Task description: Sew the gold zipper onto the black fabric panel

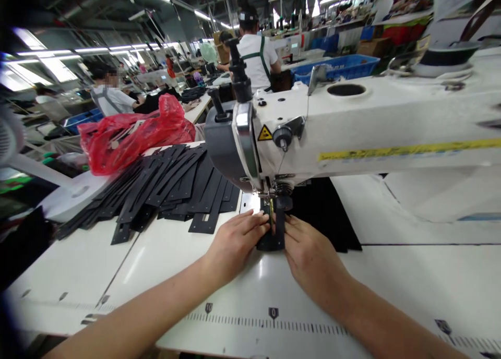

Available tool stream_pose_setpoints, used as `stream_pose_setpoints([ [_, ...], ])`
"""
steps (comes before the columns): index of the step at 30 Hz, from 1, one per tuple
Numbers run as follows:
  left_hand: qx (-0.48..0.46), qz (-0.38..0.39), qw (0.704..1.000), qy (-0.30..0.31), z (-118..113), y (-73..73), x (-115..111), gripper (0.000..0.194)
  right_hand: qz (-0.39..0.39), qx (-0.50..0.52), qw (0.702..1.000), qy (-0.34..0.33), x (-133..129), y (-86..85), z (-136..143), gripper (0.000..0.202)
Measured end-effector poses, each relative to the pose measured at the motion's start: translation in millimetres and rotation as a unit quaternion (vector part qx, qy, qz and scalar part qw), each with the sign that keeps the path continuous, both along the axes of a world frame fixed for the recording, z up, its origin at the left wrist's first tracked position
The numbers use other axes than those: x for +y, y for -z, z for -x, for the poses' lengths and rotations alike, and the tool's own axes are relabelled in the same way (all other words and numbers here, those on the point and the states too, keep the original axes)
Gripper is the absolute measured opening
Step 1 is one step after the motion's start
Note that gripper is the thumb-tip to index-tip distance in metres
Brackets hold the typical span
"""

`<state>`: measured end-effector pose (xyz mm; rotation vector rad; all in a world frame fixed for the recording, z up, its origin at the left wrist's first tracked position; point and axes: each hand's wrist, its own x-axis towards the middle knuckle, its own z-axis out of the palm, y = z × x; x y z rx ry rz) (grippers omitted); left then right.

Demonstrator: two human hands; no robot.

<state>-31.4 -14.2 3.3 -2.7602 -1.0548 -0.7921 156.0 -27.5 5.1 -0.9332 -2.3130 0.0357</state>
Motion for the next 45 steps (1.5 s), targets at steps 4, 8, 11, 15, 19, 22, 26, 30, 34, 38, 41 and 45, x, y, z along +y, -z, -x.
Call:
stream_pose_setpoints([
  [4, -0.005, 0.007, 1.000, 0.007, 0.0, -3.3, 6.1, 0.019, 0.007, -0.002, 1.000, 0.003, 4.9, 0.3, 0.9, 0.035],
  [8, -0.009, 0.013, 1.000, 0.009, 0.4, -2.8, 11.8, 0.021, 0.011, 0.000, 1.000, 0.002, 11.0, -0.5, 1.0, 0.037],
  [11, -0.001, 0.033, 0.999, 0.000, 1.5, 0.3, 15.4, 0.020, 0.016, 0.002, 1.000, 0.001, 16.0, -0.8, 1.0, 0.035],
  [15, 0.007, 0.059, 0.998, -0.007, 3.5, 3.4, 19.1, 0.021, 0.031, -0.004, 0.999, 0.011, 22.7, 1.8, 1.0, 0.032],
  [19, 0.006, 0.070, 0.998, -0.006, 5.3, 3.7, 20.3, 0.023, 0.032, -0.001, 0.999, 0.014, 29.0, 3.5, 1.5, 0.030],
  [22, 0.001, 0.076, 0.997, -0.002, 6.5, 4.5, 20.5, 0.023, 0.022, 0.007, 1.000, 0.020, 32.9, 2.4, 1.7, 0.030],
  [26, -0.010, 0.077, 0.997, 0.015, 7.9, 5.7, 23.3, 0.022, 0.015, 0.018, 0.999, 0.024, 37.1, 2.5, 1.7, 0.030],
  [30, -0.007, 0.090, 0.996, 0.015, 8.5, 5.0, 28.5, 0.020, 0.003, 0.013, 0.999, 0.037, 41.7, 3.7, 2.9, 0.030],
  [34, -0.014, 0.086, 0.996, 0.001, 8.4, 3.6, 33.0, 0.017, -0.012, 0.021, 0.999, 0.046, 47.8, 4.3, 4.5, 0.030],
  [38, -0.025, 0.101, 0.995, 0.006, 8.7, 4.0, 35.9, 0.017, -0.021, 0.035, 0.998, 0.055, 53.8, 7.2, 4.3, 0.032],
  [41, -0.028, 0.110, 0.994, 0.008, 9.2, 5.2, 37.4, 0.019, -0.016, 0.031, 0.997, 0.067, 56.9, 11.1, 3.1, 0.031],
  [45, -0.029, 0.106, 0.994, 0.012, 9.0, 5.1, 38.0, 0.019, -0.023, 0.019, 0.997, 0.065, 58.8, 14.4, 1.9, 0.030],
])
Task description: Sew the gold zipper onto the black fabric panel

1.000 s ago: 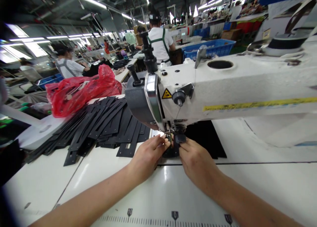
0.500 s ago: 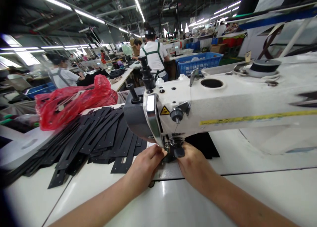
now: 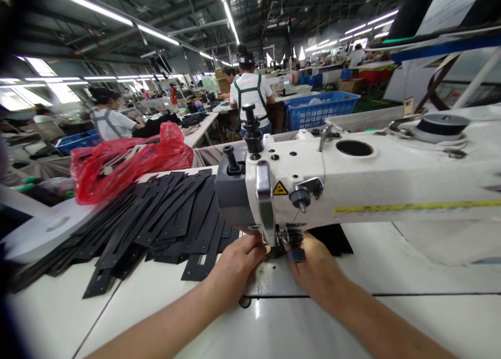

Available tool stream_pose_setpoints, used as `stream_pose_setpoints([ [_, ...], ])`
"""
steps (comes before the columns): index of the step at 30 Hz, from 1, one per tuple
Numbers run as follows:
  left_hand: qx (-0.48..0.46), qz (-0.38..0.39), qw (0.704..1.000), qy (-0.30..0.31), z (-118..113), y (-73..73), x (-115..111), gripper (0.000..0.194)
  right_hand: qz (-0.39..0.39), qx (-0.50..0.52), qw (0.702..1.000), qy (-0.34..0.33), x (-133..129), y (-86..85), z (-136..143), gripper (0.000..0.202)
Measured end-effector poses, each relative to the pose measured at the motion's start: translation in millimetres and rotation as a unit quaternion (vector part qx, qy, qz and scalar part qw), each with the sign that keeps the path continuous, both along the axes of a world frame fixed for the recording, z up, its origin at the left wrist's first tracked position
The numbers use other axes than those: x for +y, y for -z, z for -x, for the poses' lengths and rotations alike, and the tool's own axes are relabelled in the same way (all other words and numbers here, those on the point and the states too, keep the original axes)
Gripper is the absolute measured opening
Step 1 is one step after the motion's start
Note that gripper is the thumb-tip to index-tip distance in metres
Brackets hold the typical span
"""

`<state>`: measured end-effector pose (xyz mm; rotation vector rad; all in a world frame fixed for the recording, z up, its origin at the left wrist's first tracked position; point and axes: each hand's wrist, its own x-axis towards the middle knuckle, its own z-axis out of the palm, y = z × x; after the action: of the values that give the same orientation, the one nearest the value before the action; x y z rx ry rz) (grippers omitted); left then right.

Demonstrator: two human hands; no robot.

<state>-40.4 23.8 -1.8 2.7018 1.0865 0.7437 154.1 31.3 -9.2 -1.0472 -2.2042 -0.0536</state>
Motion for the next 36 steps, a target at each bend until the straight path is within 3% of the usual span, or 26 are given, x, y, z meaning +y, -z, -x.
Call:
stream_pose_setpoints([
  [19, 0.020, -0.021, 1.000, 0.003, 2.2, -3.3, 2.8, 0.013, -0.039, -0.006, 0.999, -0.005, 4.7, 0.4, -0.9, 0.030],
  [24, -0.008, -0.025, 1.000, -0.012, 0.7, 0.3, 3.6, 0.013, -0.060, 0.010, 0.998, -0.008, 5.3, 0.1, 0.7, 0.030],
  [31, -0.061, -0.026, 0.997, -0.045, -4.4, 11.1, 5.1, 0.014, 0.002, 0.038, 0.999, -0.007, 9.0, 5.1, -0.6, 0.029],
  [36, -0.071, -0.020, 0.996, -0.051, -7.1, 10.3, 4.7, 0.013, -0.033, 0.019, 0.999, -0.003, 9.5, 10.1, 0.3, 0.034],
])
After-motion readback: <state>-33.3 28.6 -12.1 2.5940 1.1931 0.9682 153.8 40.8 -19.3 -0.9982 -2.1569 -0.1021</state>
